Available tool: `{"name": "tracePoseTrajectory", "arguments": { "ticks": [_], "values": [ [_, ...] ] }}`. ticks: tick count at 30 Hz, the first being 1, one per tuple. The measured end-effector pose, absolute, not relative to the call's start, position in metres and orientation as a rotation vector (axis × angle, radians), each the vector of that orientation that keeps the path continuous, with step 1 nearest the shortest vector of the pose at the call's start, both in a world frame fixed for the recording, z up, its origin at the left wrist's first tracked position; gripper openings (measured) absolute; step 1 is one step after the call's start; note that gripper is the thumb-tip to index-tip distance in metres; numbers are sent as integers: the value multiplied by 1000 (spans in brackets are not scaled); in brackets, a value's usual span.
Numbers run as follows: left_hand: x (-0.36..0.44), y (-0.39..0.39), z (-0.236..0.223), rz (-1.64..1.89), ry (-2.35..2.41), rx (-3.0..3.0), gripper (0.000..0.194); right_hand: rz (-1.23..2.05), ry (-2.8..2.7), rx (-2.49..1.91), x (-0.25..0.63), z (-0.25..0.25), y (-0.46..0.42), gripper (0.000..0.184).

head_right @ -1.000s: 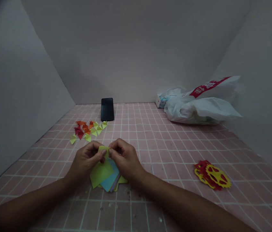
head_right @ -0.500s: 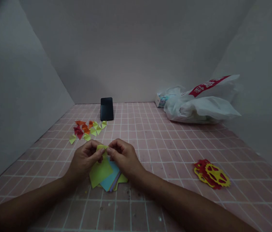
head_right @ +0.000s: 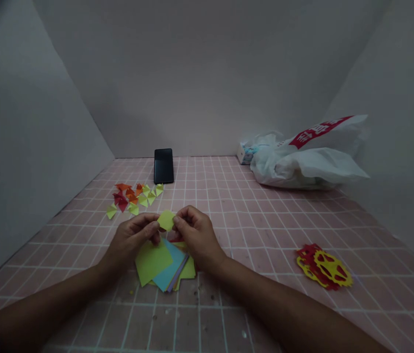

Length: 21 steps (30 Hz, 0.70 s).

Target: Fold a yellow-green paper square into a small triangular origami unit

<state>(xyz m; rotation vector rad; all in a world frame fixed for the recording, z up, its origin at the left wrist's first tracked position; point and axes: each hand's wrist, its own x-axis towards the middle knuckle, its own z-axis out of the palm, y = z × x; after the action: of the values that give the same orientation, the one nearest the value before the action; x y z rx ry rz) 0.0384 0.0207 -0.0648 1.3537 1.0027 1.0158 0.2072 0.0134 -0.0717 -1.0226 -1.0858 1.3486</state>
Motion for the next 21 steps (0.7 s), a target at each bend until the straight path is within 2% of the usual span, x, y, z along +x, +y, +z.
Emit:
{"name": "tracePoseTrajectory", "arguments": {
  "ticks": [7,21],
  "values": [
    [39,25,-68,1040,1058,1369,19,1448,-1055,-965,206,-71,13,24],
    [37,21,-67,1051,1061,1476,22,1427,-1178,-960,205,-76,13,23]
  ]
}}
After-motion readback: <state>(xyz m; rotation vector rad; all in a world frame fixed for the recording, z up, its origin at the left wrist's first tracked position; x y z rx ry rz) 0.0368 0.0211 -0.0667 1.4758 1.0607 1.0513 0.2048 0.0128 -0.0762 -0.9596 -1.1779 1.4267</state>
